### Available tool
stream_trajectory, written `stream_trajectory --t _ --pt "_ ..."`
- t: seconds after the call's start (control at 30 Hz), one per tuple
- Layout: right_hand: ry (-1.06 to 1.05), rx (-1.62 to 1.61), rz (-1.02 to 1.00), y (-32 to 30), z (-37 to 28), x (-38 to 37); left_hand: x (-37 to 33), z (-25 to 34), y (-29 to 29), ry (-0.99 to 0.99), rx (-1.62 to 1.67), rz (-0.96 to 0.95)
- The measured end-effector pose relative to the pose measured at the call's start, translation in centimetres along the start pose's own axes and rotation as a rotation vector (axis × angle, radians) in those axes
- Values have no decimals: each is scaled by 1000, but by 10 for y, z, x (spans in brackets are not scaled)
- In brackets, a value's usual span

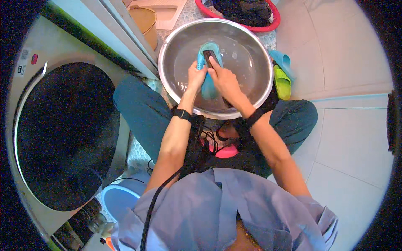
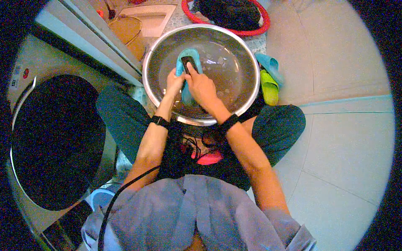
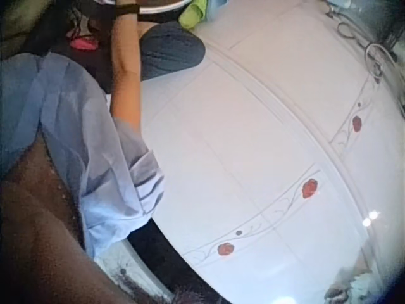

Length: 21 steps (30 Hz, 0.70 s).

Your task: Manually scrub and wash plastic sandals in a basin with water and a brush.

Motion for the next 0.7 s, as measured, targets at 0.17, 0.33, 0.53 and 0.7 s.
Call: stream_trajectory --t 0.17,0.33,0.53,0.7 --pt "44 119 20 -7 8 -23 6 -4 6 -9 -157 -45" --pt "89 82 47 -17 9 -40 1 2 15 18 -89 -74" --pt "10 145 -20 -12 -6 -18 7 -13 4 -7 -133 -44" --pt "170 105 -42 -30 39 -60 5 -10 17 71 -49 -99"
Point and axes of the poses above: each hand's wrist, its own x-axis away from the middle knuckle, its own y-axis out of the palm, z = x × y, the point moved 1 cm from there along -x, towards the middle knuckle, and after that the axes turned 10 degrees about -z, right-handed, at the moved point
